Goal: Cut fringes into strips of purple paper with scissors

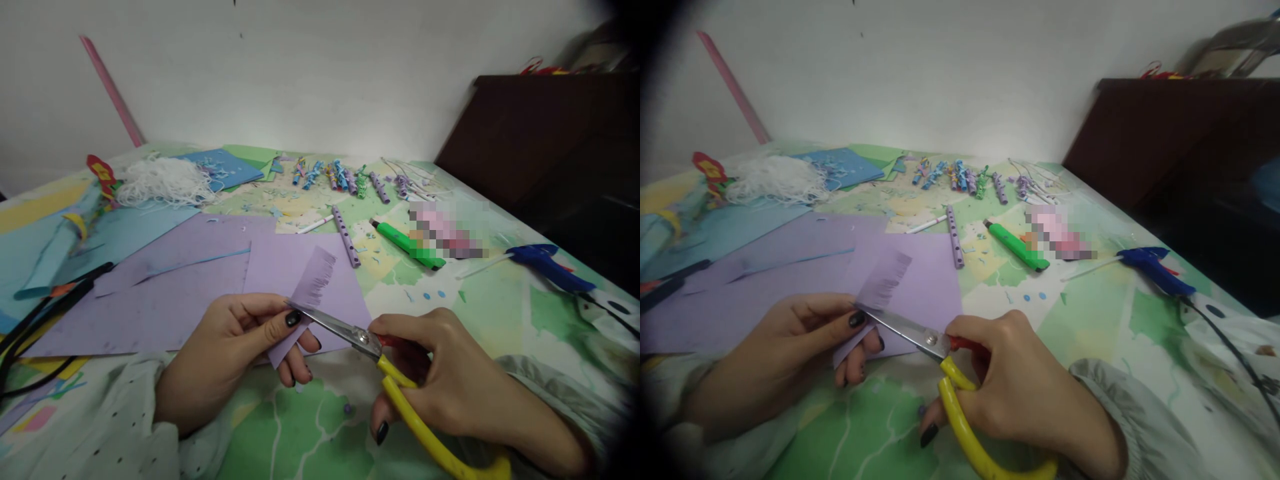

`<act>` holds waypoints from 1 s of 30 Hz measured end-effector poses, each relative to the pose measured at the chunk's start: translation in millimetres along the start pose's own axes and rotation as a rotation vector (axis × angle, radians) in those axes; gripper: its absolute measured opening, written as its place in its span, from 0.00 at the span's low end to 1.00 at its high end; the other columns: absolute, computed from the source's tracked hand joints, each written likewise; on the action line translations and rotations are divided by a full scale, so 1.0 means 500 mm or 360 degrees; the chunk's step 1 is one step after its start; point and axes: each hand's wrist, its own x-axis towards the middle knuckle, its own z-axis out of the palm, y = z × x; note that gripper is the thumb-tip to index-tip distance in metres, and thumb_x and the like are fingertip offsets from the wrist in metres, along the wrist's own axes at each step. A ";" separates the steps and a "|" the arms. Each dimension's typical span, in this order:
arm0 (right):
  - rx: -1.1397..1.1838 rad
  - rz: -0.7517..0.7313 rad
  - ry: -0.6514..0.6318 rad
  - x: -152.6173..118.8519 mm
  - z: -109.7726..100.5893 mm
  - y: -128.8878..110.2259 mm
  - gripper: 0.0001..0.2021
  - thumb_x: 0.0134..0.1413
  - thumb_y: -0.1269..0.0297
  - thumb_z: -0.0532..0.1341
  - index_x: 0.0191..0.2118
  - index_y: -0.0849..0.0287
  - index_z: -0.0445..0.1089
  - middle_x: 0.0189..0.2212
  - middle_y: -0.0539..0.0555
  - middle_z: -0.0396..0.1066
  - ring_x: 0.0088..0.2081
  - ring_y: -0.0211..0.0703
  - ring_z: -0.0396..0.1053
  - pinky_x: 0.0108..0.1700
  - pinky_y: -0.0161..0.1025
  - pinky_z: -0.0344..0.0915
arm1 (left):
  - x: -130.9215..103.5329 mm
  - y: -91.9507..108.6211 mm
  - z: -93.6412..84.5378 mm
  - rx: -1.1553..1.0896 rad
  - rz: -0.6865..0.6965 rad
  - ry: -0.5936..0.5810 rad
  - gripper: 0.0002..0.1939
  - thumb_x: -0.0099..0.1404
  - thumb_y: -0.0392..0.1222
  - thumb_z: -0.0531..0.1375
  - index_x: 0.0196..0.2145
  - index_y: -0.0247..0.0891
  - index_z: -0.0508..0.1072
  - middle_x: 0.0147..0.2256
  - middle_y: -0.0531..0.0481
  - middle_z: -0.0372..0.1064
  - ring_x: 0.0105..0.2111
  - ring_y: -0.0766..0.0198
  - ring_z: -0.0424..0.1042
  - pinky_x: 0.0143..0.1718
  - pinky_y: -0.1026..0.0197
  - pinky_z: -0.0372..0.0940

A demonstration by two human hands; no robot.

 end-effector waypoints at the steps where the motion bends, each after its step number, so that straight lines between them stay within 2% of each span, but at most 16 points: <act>1: 0.0001 0.0001 0.0001 0.000 0.000 0.000 0.17 0.37 0.61 0.73 0.22 0.58 0.62 0.15 0.40 0.45 0.19 0.31 0.43 0.18 0.31 0.41 | 0.001 0.000 0.000 -0.0004 0.0000 0.0001 0.09 0.61 0.41 0.64 0.27 0.35 0.80 0.20 0.49 0.77 0.19 0.69 0.74 0.21 0.74 0.67; 5: 0.0009 -0.0002 0.0007 0.002 0.001 0.000 0.19 0.36 0.59 0.74 0.22 0.58 0.62 0.15 0.40 0.46 0.19 0.31 0.43 0.17 0.31 0.41 | 0.001 -0.001 -0.001 0.0020 0.0002 -0.0007 0.09 0.61 0.41 0.64 0.27 0.34 0.80 0.19 0.50 0.76 0.18 0.70 0.73 0.21 0.75 0.66; 12: -0.0001 -0.0011 0.0032 0.001 0.004 0.002 0.16 0.37 0.63 0.73 0.22 0.57 0.63 0.14 0.40 0.47 0.18 0.31 0.43 0.17 0.31 0.41 | -0.002 -0.005 -0.003 0.0001 0.0027 0.0001 0.10 0.62 0.43 0.63 0.28 0.36 0.80 0.22 0.49 0.77 0.20 0.68 0.74 0.22 0.72 0.68; 17: -0.0035 0.0002 0.0050 0.003 0.003 0.000 0.15 0.38 0.63 0.73 0.23 0.57 0.64 0.14 0.40 0.48 0.18 0.31 0.44 0.17 0.30 0.42 | -0.003 -0.004 0.000 -0.0010 0.0035 0.0010 0.09 0.60 0.43 0.65 0.27 0.34 0.80 0.23 0.48 0.77 0.20 0.68 0.74 0.22 0.72 0.69; 26: 0.0018 -0.0006 -0.0045 0.003 0.005 0.000 0.14 0.41 0.65 0.71 0.26 0.57 0.62 0.15 0.40 0.53 0.19 0.31 0.46 0.18 0.30 0.44 | 0.001 -0.006 0.001 -0.0079 0.0057 0.0041 0.07 0.58 0.43 0.67 0.30 0.37 0.81 0.25 0.49 0.78 0.20 0.67 0.75 0.22 0.71 0.69; 30: -0.0006 -0.0001 -0.0027 0.005 0.005 0.001 0.17 0.40 0.59 0.72 0.26 0.57 0.62 0.16 0.40 0.53 0.20 0.32 0.47 0.18 0.30 0.44 | -0.003 -0.010 -0.004 -0.0062 0.0049 0.0034 0.08 0.60 0.44 0.65 0.31 0.37 0.81 0.23 0.49 0.78 0.20 0.68 0.74 0.22 0.72 0.69</act>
